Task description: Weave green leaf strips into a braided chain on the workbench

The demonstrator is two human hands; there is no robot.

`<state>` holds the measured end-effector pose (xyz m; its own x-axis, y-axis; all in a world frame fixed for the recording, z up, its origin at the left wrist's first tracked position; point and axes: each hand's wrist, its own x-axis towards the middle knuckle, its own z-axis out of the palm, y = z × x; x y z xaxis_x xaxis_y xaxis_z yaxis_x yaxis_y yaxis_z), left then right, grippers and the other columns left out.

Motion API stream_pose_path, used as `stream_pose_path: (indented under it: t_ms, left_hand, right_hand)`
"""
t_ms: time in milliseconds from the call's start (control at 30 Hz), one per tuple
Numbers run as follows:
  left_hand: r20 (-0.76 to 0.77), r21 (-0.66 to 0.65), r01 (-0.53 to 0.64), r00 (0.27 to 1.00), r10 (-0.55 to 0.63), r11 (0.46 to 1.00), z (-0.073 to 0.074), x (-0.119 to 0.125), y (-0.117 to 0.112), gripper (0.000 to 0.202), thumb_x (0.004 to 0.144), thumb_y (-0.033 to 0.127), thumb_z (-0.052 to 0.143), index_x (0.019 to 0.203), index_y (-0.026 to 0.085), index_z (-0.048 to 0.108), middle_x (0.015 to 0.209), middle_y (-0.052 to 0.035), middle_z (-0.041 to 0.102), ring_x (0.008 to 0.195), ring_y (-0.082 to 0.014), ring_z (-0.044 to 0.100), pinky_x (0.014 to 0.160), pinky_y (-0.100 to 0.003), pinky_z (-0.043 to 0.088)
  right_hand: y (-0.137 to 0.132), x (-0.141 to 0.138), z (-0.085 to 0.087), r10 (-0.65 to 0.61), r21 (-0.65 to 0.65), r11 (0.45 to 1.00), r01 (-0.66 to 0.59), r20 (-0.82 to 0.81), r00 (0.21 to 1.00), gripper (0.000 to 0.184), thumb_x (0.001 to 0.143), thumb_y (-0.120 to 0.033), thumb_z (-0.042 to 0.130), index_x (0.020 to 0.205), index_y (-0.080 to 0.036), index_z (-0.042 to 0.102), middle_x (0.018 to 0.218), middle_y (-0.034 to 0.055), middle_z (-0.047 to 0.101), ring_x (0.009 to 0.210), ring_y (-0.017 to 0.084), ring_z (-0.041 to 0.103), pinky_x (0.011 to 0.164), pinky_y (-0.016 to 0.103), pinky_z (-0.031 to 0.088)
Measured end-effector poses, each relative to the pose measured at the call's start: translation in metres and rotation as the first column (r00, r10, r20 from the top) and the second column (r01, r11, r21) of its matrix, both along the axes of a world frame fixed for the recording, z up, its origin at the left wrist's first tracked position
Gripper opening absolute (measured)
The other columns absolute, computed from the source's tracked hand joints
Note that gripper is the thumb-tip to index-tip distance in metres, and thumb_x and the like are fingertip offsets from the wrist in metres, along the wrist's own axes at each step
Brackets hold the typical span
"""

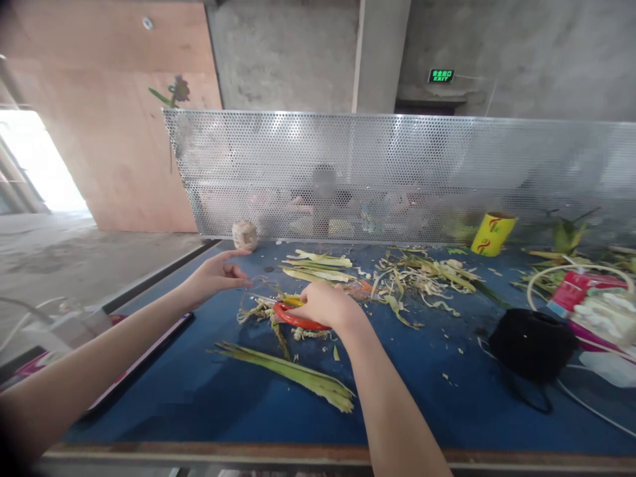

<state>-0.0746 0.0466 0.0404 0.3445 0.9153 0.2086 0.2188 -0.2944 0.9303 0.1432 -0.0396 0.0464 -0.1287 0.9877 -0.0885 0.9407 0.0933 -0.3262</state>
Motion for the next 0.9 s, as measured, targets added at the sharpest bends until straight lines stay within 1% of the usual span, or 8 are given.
stream_pose_path:
  t_ms: [133, 233, 400, 500, 567, 700, 767, 900]
  left_hand:
    - [-0.043, -0.01, 0.028, 0.999, -0.028, 1.0, -0.004, 0.0, -0.001, 0.059, 0.053, 0.014, 0.073, 0.107, 0.019, 0.049, 0.055, 0.0038, 0.065, 0.062, -0.0178, 0.066, 0.067, -0.031, 0.05]
    - [-0.084, -0.013, 0.047, 0.995, -0.048, 0.999, -0.006, 0.0, -0.002, 0.061, 0.054, 0.015, 0.072, 0.109, 0.019, 0.047, 0.056, 0.0042, 0.065, 0.063, -0.0171, 0.066, 0.07, -0.032, 0.05]
    - [-0.167, -0.016, 0.066, 0.984, -0.068, 0.998, -0.007, 0.0, -0.004, 0.066, 0.056, 0.018, 0.071, 0.116, 0.014, 0.042, 0.057, 0.006, 0.063, 0.065, -0.0157, 0.065, 0.072, -0.032, 0.05]
    - [-0.223, 0.012, 0.062, 0.973, -0.058, 0.998, -0.009, 0.0, -0.002, 0.066, 0.058, 0.02, 0.069, 0.117, 0.013, 0.041, 0.059, 0.0055, 0.063, 0.068, -0.0161, 0.065, 0.073, -0.032, 0.05]
    - [-0.27, 0.054, 0.049, 0.962, -0.033, 0.997, -0.01, -0.003, 0.002, 0.065, 0.058, 0.021, 0.068, 0.117, 0.013, 0.041, 0.059, 0.0053, 0.062, 0.067, -0.0163, 0.064, 0.072, -0.032, 0.049]
    - [-0.359, 0.153, 0.03, 0.933, 0.027, 0.988, -0.014, -0.017, 0.013, 0.067, 0.058, 0.021, 0.066, 0.119, 0.015, 0.038, 0.062, 0.0056, 0.06, 0.066, -0.016, 0.061, 0.072, -0.033, 0.047]
    - [-0.389, 0.171, 0.061, 0.921, 0.011, 0.983, -0.016, -0.025, 0.017, 0.068, 0.06, 0.023, 0.064, 0.121, 0.015, 0.034, 0.066, 0.0049, 0.06, 0.067, -0.0156, 0.061, 0.072, -0.033, 0.047]
    - [-0.449, 0.162, 0.201, 0.887, -0.109, 0.966, -0.015, -0.035, 0.011, 0.071, 0.063, 0.023, 0.062, 0.126, 0.017, 0.029, 0.076, 0.0027, 0.061, 0.071, -0.0137, 0.06, 0.075, -0.031, 0.047]
  right_hand:
    - [0.001, 0.004, -0.003, 0.026, -0.043, 0.999, -0.026, -0.007, 1.0, 0.049, 0.066, -0.065, 0.047, 0.046, -0.02, 0.041, 0.04, -0.0039, 0.037, 0.038, 0.011, 0.036, 0.046, 0.026, 0.024]
    - [0.001, 0.005, -0.003, 0.036, -0.05, 0.998, -0.035, 0.002, 0.999, 0.054, 0.063, -0.071, 0.045, 0.046, -0.02, 0.04, 0.04, -0.0039, 0.036, 0.04, 0.011, 0.037, 0.046, 0.026, 0.025]
    - [0.002, 0.005, -0.001, 0.038, -0.135, 0.99, -0.038, -0.006, 0.999, 0.057, 0.056, -0.077, 0.044, 0.049, -0.02, 0.043, 0.043, -0.003, 0.039, 0.041, 0.011, 0.036, 0.043, 0.025, 0.025]
    - [0.004, 0.005, -0.002, 0.041, -0.127, 0.991, -0.04, 0.0, 0.999, 0.056, 0.059, -0.075, 0.044, 0.048, -0.02, 0.042, 0.042, -0.0029, 0.039, 0.04, 0.011, 0.036, 0.043, 0.025, 0.025]
    - [0.006, 0.006, -0.004, 0.043, -0.129, 0.991, -0.042, 0.005, 0.999, 0.054, 0.061, -0.072, 0.045, 0.047, -0.02, 0.04, 0.042, -0.0027, 0.038, 0.04, 0.011, 0.035, 0.043, 0.025, 0.024]
    - [0.006, 0.012, -0.005, 0.018, -0.142, 0.99, -0.014, 0.026, 1.0, 0.049, 0.064, -0.064, 0.049, 0.045, -0.02, 0.038, 0.044, -0.002, 0.04, 0.04, 0.011, 0.035, 0.043, 0.026, 0.023]
    - [0.004, 0.015, -0.002, -0.023, -0.145, 0.989, 0.03, 0.051, 0.998, 0.046, 0.066, -0.059, 0.051, 0.044, -0.02, 0.04, 0.045, -0.0014, 0.042, 0.041, 0.011, 0.037, 0.045, 0.026, 0.025]
    - [0.0, 0.025, 0.009, -0.102, -0.12, 0.986, 0.113, 0.09, 0.991, 0.045, 0.07, -0.056, 0.047, 0.044, -0.02, 0.041, 0.047, 0.0002, 0.043, 0.043, 0.013, 0.039, 0.047, 0.028, 0.025]
